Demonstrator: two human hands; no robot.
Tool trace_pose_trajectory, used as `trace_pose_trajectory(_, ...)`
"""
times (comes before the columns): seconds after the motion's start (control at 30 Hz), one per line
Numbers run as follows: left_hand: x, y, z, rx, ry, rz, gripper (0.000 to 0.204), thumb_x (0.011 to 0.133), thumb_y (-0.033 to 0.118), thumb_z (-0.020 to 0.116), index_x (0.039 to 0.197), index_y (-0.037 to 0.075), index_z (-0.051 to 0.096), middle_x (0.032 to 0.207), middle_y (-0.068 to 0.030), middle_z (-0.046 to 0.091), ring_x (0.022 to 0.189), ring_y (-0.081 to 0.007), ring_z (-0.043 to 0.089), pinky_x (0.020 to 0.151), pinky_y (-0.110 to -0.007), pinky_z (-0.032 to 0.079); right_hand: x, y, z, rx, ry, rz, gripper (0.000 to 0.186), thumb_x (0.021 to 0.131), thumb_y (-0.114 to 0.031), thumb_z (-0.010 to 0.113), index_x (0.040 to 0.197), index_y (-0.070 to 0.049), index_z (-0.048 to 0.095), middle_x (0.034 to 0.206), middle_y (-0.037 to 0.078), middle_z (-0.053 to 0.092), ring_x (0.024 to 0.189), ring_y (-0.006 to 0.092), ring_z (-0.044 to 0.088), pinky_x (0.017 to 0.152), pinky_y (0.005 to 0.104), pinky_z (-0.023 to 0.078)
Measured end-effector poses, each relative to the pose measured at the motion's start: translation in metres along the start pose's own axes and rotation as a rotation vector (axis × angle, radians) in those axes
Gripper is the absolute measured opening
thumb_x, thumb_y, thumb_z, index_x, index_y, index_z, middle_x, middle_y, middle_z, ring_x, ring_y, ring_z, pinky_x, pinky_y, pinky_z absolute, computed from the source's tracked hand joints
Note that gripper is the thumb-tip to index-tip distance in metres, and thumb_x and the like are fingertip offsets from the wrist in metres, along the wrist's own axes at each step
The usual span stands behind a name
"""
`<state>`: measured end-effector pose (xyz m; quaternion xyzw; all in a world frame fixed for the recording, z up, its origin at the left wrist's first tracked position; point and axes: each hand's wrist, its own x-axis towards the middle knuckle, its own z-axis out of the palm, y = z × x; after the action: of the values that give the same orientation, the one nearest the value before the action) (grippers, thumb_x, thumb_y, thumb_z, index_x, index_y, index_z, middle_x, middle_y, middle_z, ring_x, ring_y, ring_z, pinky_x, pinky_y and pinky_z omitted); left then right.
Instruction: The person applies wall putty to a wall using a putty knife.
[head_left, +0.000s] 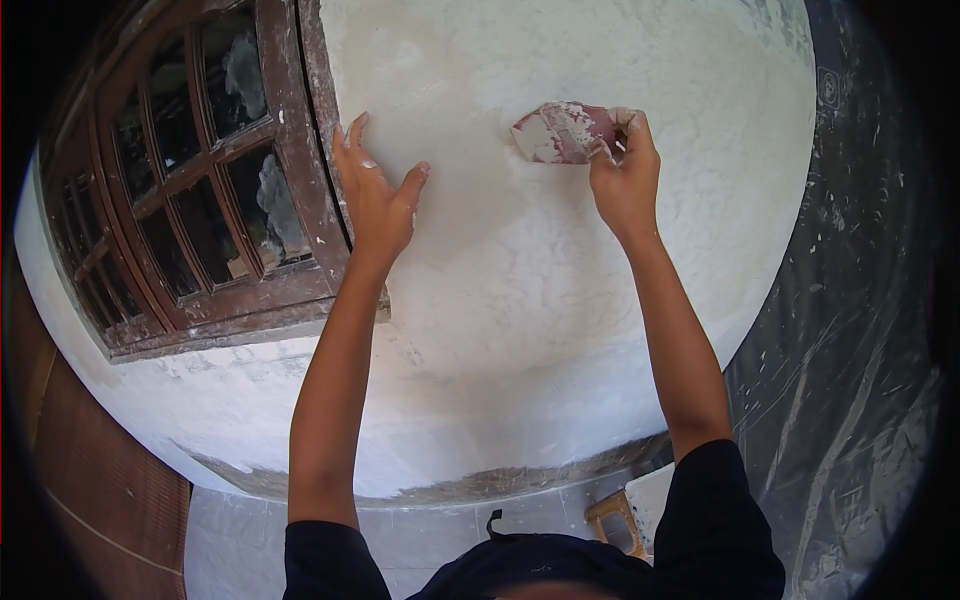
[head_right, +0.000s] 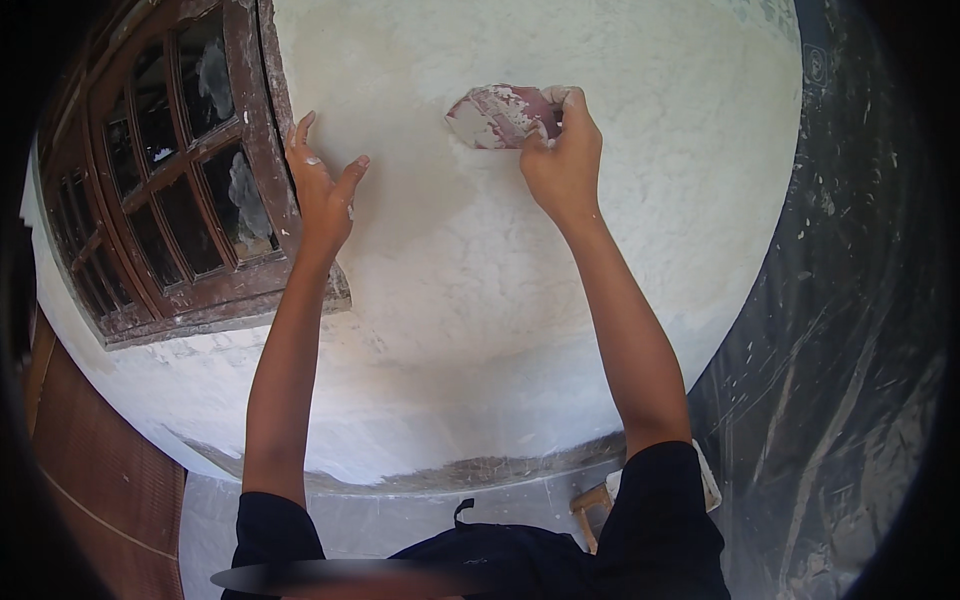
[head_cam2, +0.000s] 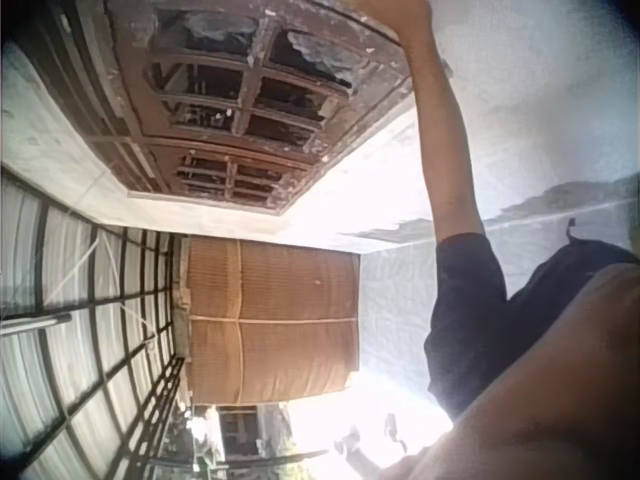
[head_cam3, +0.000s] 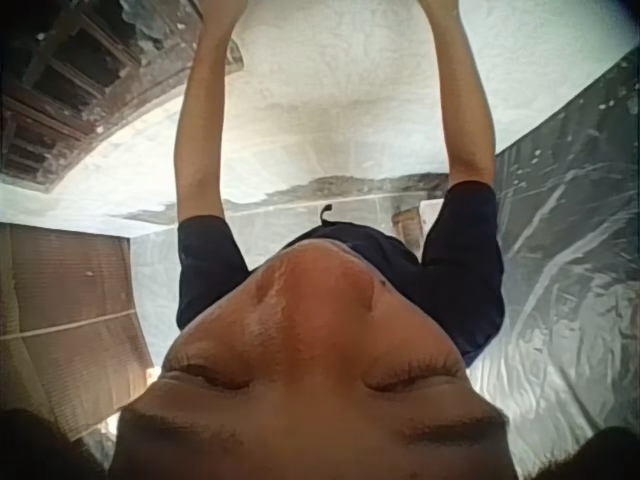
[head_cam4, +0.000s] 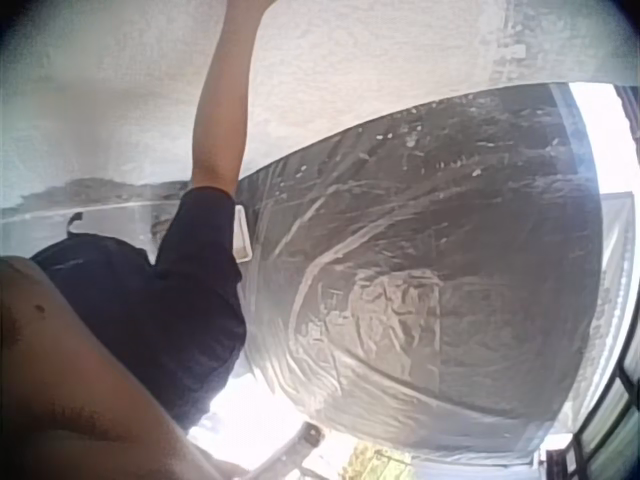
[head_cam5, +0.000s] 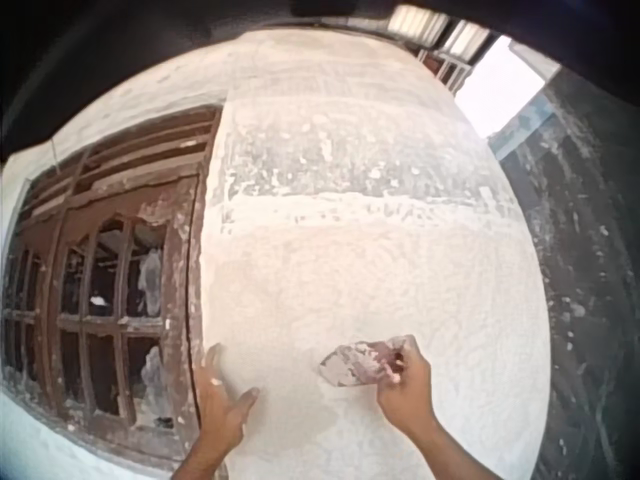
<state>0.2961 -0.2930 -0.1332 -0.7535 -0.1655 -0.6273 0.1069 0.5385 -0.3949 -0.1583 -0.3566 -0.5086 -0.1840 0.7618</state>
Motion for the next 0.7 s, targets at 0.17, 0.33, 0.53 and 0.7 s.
trace_pose_trajectory(0.17,-0.002,-0.003,-0.004,-0.065,-0.002,-0.006,0.08,0.078,0.016,0.072,0.142,-0.002,0.027,0.147,-0.0302,0.02,0.139,-0.0436,0.022,0.113,-0.048,0.019,-0.029,0.011,-0.008,-0.016,-0.014,-0.146,0.026,0.073,0.012,0.058,0.094,0.0,0.049,0.084,0.012,0.057,0.075,0.024,0.058,0.067,0.0314,0.048)
trace_pose_trajectory(0.33,-0.002,-0.007,-0.009,-0.217,0.007,-0.05,0.081,0.077,0.016,0.072,0.143,0.0,0.028,0.145,-0.0261,0.025,0.136,-0.0379,0.025,0.114,-0.045,0.017,-0.081,0.01,-0.009,-0.103,-0.119,-0.336,0.031,0.063,0.013,0.06,0.089,0.0,0.049,0.081,0.012,0.048,0.071,0.0289,0.052,0.06,0.0347,0.044)
trace_pose_trajectory(0.53,-0.008,-0.016,-0.02,-0.541,-0.028,-0.11,0.083,0.078,0.014,0.069,0.146,0.003,0.022,0.143,-0.0243,0.03,0.134,-0.0309,0.029,0.114,-0.042,0.019,-0.148,0.006,0.032,-0.259,-0.249,-0.461,0.029,0.06,0.007,0.068,0.082,-0.003,0.053,0.082,0.011,0.049,0.08,0.0307,0.049,0.064,0.0388,0.043)
trace_pose_trajectory(0.7,-0.036,-0.022,-0.023,-0.565,-0.066,-0.103,0.084,0.082,0.012,0.067,0.147,0.003,0.015,0.144,-0.0262,0.03,0.135,-0.032,0.032,0.114,-0.043,0.02,-0.191,0.014,0.065,-0.397,-0.265,-0.498,0.029,0.057,0.0,0.073,0.078,-0.007,0.055,0.08,0.007,0.049,0.077,0.027,0.049,0.065,0.0373,0.041)
